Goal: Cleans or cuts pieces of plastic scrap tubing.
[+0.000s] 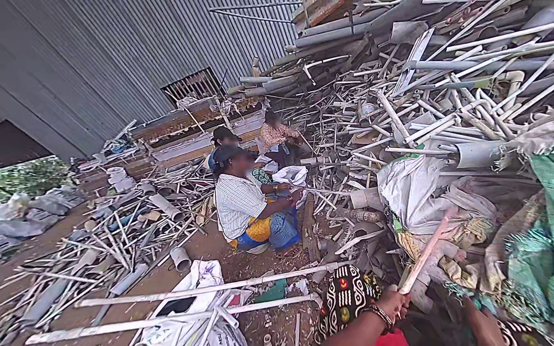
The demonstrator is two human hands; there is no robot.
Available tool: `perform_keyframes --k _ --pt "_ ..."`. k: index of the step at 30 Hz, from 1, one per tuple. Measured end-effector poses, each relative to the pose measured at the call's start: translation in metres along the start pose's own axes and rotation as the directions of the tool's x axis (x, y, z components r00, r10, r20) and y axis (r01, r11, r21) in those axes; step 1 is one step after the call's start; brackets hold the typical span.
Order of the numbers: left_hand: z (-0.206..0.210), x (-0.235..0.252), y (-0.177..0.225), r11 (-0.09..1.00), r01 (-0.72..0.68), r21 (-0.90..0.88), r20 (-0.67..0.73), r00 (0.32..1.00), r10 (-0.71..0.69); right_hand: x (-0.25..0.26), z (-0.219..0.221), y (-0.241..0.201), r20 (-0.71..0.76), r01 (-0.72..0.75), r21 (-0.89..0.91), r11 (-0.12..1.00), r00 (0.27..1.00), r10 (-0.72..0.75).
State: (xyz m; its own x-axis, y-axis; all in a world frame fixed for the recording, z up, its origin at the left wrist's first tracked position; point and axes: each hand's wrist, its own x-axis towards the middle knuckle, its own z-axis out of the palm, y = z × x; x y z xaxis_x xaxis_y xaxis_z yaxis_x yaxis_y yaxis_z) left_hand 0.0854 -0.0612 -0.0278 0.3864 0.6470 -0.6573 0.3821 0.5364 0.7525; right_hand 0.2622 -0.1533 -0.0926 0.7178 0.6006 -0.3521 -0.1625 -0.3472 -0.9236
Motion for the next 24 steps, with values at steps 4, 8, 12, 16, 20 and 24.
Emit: perform_keyframes --k 4,8,12,16,20,24 --pt "-0.030 -0.005 0.021 0.998 0.010 0.058 0.009 1.000 -0.010 0.002 0.000 0.000 0.035 0.086 0.056 0.995 0.996 -0.088" --pt "-0.051 -0.008 0.035 0.965 0.034 0.261 0.058 0.997 -0.051 -0.003 0.013 0.001 0.059 -0.063 0.262 0.963 0.997 0.049" --pt "-0.052 0.021 -0.002 0.974 0.045 0.223 -0.034 0.999 -0.038 -0.020 0.010 -0.004 0.062 -0.091 0.367 0.926 0.995 0.074" --pt "-0.058 0.021 -0.011 0.973 0.027 0.229 -0.039 0.999 -0.018 -0.093 0.003 0.001 0.002 -0.114 0.523 0.845 0.991 0.133" --pt "-0.062 0.012 -0.005 0.981 0.013 0.192 -0.050 0.999 -0.003 -0.143 -0.008 -0.003 0.048 -0.073 0.608 0.790 0.997 0.055" --pt "-0.046 -0.007 0.002 0.990 -0.016 0.139 -0.057 0.998 0.024 -0.156 -0.016 -0.007 0.028 0.016 0.622 0.783 0.999 -0.043"
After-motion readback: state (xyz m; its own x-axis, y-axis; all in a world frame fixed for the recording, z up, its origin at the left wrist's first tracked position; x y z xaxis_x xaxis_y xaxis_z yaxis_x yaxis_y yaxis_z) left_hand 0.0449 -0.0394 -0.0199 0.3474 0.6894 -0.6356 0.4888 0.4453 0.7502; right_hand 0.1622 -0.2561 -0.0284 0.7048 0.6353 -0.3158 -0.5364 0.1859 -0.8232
